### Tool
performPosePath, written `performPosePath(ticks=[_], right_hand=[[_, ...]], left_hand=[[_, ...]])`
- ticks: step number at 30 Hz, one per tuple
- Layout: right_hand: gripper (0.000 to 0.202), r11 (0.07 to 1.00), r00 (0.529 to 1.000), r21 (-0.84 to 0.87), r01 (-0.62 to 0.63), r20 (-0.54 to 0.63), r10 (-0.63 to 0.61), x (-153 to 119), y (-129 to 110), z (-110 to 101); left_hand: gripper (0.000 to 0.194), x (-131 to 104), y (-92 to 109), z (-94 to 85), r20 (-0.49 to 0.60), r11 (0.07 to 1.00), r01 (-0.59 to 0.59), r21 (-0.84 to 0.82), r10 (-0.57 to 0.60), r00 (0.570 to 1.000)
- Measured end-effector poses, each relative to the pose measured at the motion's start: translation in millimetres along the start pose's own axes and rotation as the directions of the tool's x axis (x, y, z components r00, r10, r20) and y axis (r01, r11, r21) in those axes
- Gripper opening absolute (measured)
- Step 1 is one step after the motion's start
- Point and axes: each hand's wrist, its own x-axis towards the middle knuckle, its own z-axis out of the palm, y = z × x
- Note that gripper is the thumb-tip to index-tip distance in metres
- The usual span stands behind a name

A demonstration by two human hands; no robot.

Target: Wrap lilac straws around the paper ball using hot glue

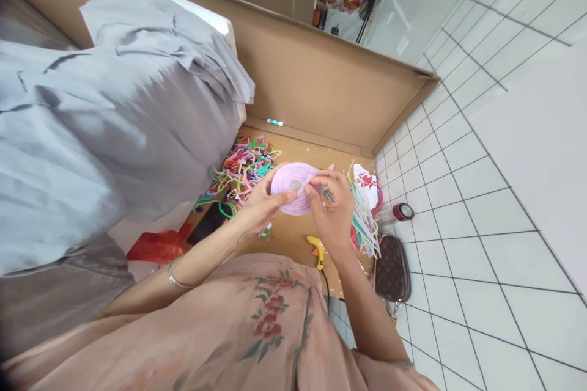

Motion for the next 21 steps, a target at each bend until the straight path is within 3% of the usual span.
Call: performPosePath(ticks=[13,21], right_hand=[[0.008,0.997,0.998,0.073,-0.016,0.054,0.012,-2,1,0],[0.027,0.968,0.987,-0.208,0.139,-0.053,-0.153,-11,-1,2]], left_hand=[[0.087,-1,1,-4.4,-0.013,1.0,0.009,-0.026,-0.009,1.0],[0.086,1,-7,-10.0,-0.029,1.0,-0.003,0.026,0.004,1.0]])
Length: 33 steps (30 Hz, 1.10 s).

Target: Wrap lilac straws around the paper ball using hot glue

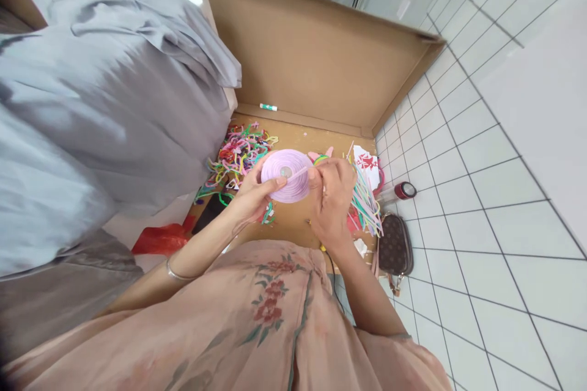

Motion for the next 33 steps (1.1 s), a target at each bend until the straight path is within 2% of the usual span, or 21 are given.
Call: performPosePath(ticks=[3,5,6,8,10,11,12,13,14,17,20,21,23,27,30,33], right_hand=[[0.02,0.996,0.991,-0.06,0.071,0.119,-0.064,-5,-2,-1],[0.018,0.998,0.982,-0.004,0.069,0.178,-0.067,-8,0,-2],[0.022,0.999,0.984,0.029,0.041,0.17,-0.045,-10,5,-3],[0.028,0.995,0.993,0.065,-0.072,0.099,0.065,-18,22,-3],[0.029,0.958,0.959,0.033,-0.283,0.025,0.283,-33,50,1],[0.031,0.897,0.895,-0.036,-0.44,0.066,0.441,-43,67,5],[0.032,0.789,0.778,-0.157,-0.594,0.135,0.613,-55,84,10],[0.033,0.646,0.61,-0.312,-0.696,0.216,0.762,-69,100,16],[0.031,0.578,0.514,-0.38,-0.722,0.263,0.816,-85,114,22],[0.029,0.452,0.329,-0.501,-0.738,0.317,0.89,-138,140,41],[0.036,0.313,0.159,-0.614,-0.724,0.293,0.943,-187,145,53],[0.038,0.274,0.119,-0.64,-0.717,0.275,0.954,-200,146,55],[0.04,0.223,0.073,-0.666,-0.711,0.246,0.967,-219,148,56],[0.04,0.17,0.025,-0.645,-0.745,0.227,0.974,-232,161,58],[0.039,0.146,0.005,-0.563,-0.813,0.243,0.97,-228,170,60],[0.04,0.125,0.018,-0.408,-0.905,0.256,0.967,-222,168,62]], left_hand=[[0.085,0,-5,-1.7,-0.001,1.0,-0.013,0.024,0.013,1.0],[0.083,0,-7,-3.9,-0.01,0.999,-0.016,0.047,0.016,1.0],[0.083,0,-8,-5.3,-0.013,0.998,-0.011,0.056,0.012,1.0],[0.086,1,-10,-8.5,-0.022,0.998,-0.001,0.062,0.002,1.0],[0.089,2,-11,-11.1,-0.022,0.998,0.013,0.056,-0.012,1.0],[0.09,2,-11,-12.0,-0.019,0.999,0.017,0.05,-0.016,1.0],[0.091,3,-11,-12.6,-0.014,0.999,0.018,0.043,-0.018,1.0],[0.092,3,-12,-13.0,-0.007,0.999,0.014,0.038,-0.014,1.0],[0.092,4,-13,-13.2,0.002,0.999,0.004,0.036,-0.004,1.0],[0.093,6,-15,-14.4,0.017,0.999,-0.035,0.037,0.035,0.999],[0.093,8,-16,-16.9,0.02,0.997,-0.046,0.056,0.045,0.999],[0.093,8,-16,-17.7,0.023,0.997,-0.05,0.065,0.049,0.999],[0.093,8,-15,-18.7,0.027,0.995,-0.064,0.077,0.062,0.998],[0.096,5,-11,-17.7,0.003,0.994,-0.066,0.085,0.066,0.998],[0.099,5,-9,-16.8,0.0,0.993,-0.063,0.101,0.064,0.998],[0.099,8,-7,-17.8,0.003,0.991,-0.076,0.11,0.076,0.997]])
